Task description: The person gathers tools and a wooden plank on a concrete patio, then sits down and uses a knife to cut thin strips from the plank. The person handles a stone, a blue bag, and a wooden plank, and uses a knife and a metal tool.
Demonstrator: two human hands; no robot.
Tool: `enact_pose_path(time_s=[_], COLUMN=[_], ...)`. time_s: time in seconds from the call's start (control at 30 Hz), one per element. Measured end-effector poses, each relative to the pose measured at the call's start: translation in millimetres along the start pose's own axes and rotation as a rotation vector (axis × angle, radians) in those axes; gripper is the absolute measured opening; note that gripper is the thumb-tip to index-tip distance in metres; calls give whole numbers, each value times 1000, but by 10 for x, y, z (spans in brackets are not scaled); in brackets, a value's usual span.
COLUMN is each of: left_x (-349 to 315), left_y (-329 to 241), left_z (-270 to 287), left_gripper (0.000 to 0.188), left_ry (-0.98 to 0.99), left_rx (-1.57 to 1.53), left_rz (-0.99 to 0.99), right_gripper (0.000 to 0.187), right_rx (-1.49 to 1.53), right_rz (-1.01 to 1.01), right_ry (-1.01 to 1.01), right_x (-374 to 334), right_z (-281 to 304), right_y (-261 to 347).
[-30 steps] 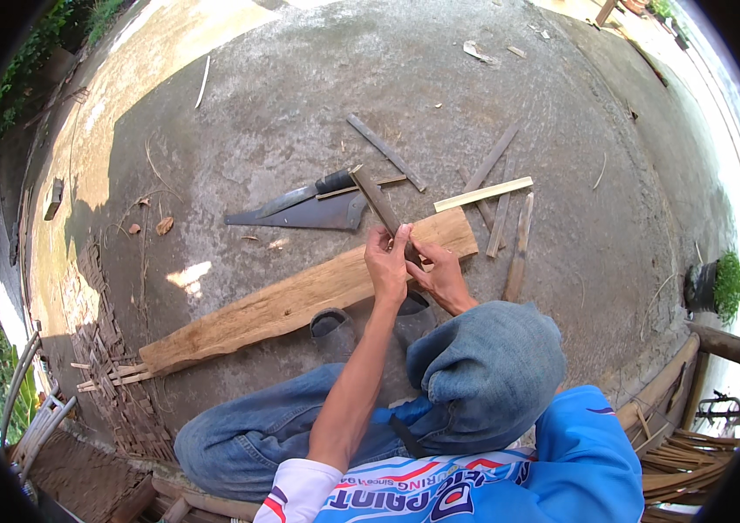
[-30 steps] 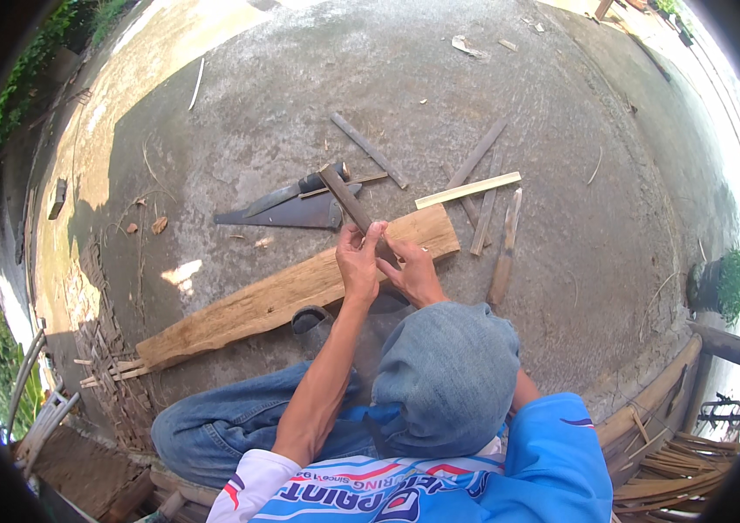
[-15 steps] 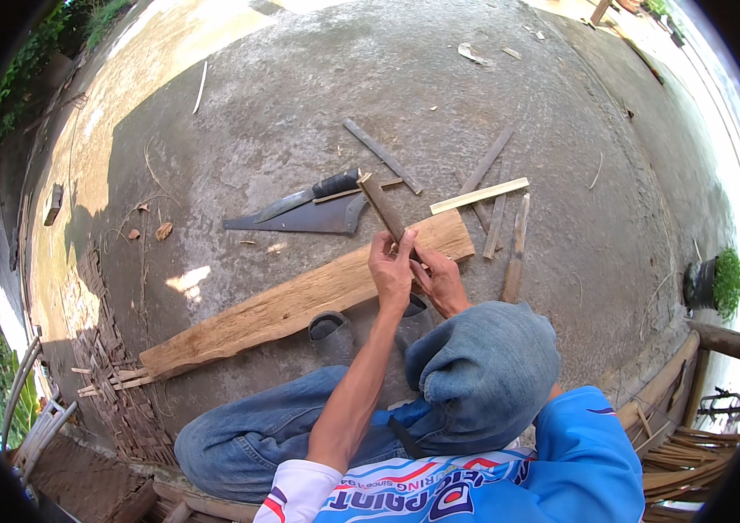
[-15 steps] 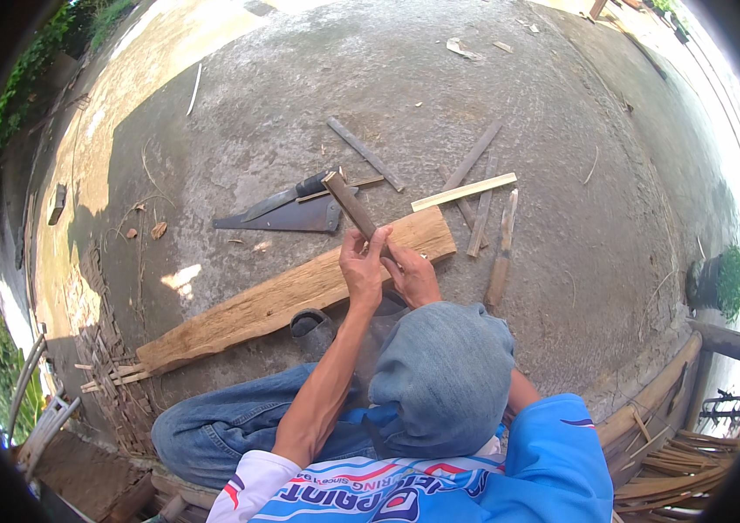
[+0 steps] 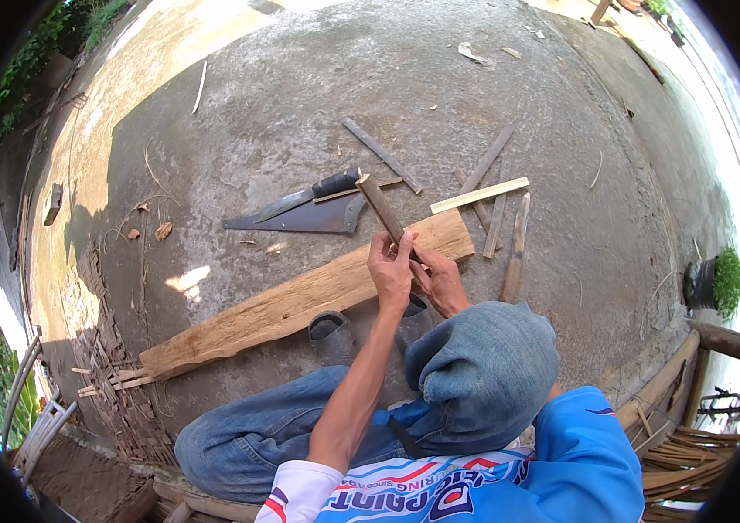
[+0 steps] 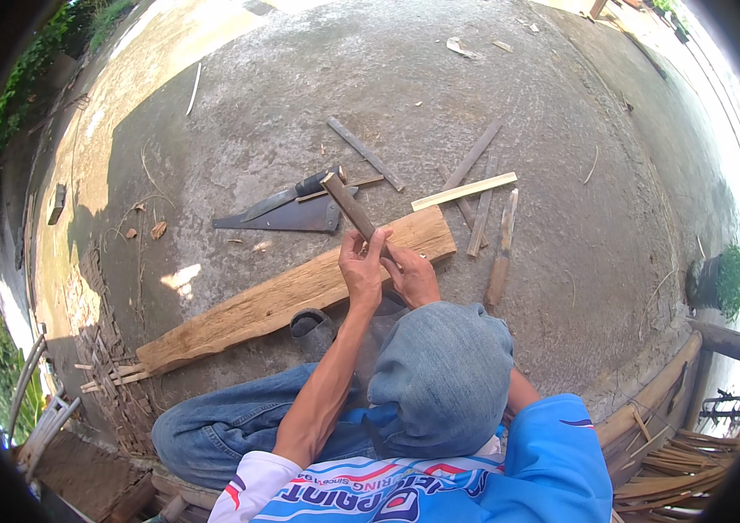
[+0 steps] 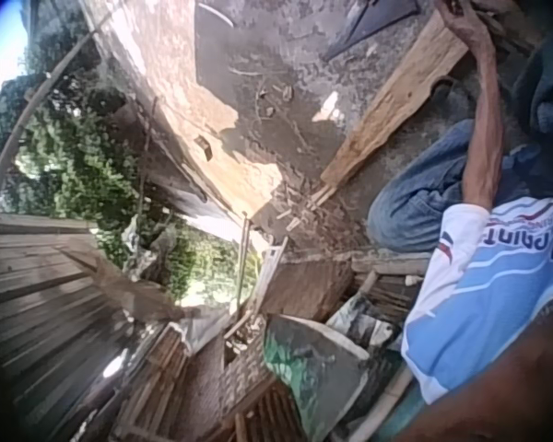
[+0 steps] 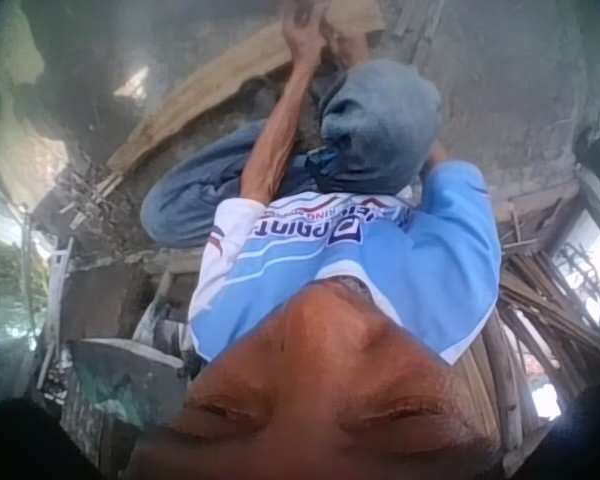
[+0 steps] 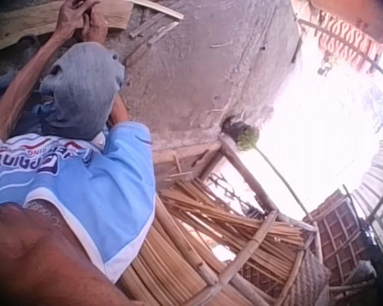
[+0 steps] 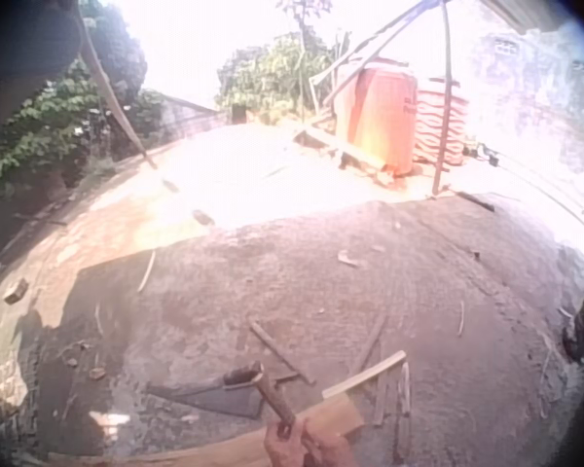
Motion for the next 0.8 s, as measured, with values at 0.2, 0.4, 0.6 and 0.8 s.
enact_pose_path(time_s=[0.2, 0.4, 0.6, 0.8], left_x=[-20, -4, -5, -8], left_y=[-17, -13, 4, -9], left_z=[-30, -29, 16, 9], left_gripper=[14, 14, 14, 15], left_ry=[-2, -15, -21, -21], left_rx=[-27, 1, 9, 8], left_rz=[19, -33, -32, -25], right_gripper=[41, 37, 36, 36], right_rx=[66, 11, 8, 11], right_rz=[-17, -2, -11, -26], right_ry=[-28, -43, -41, -17], right_x=[-10, -10, -7, -2], right_z=[-4, 37, 6, -4], right_y=[-51, -34, -36, -56])
Point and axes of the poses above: each hand's wrist, its own x-axis towards the middle knuckle, its own z-axis out of the back of the hand, y = z × x, the point moved 9 cm from there along x, towards the middle knuckle, and after that the axes turned 14 degrees about y, right-handed, at the moved point
